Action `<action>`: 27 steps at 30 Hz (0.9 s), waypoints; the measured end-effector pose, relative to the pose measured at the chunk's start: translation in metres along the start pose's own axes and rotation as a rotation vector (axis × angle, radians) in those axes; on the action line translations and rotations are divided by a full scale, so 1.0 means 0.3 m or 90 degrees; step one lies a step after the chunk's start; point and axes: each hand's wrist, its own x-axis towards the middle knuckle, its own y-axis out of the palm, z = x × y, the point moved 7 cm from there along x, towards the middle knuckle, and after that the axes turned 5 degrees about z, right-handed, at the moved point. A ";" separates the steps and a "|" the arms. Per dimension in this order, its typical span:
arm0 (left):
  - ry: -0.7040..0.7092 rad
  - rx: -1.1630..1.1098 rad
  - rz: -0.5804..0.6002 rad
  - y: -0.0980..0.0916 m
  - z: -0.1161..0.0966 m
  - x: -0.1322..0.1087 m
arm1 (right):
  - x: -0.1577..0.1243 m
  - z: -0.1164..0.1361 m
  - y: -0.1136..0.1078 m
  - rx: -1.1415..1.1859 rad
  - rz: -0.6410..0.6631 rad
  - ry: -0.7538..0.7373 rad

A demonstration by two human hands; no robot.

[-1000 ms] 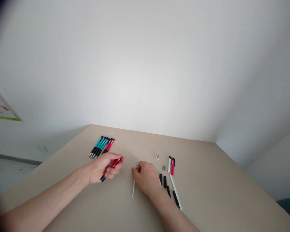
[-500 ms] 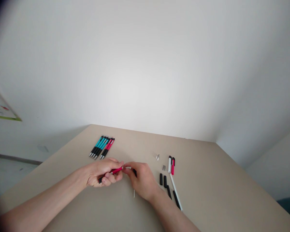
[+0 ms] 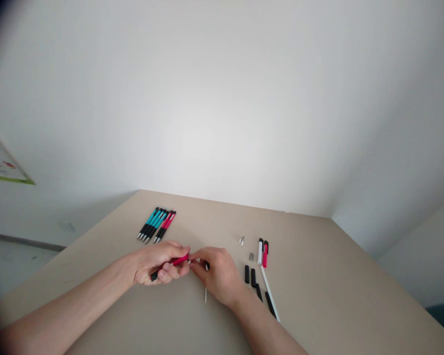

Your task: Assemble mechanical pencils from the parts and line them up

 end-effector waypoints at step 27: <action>0.260 -0.146 -0.176 -0.051 -0.089 -0.006 | -0.012 -0.015 -0.028 0.145 -0.062 0.084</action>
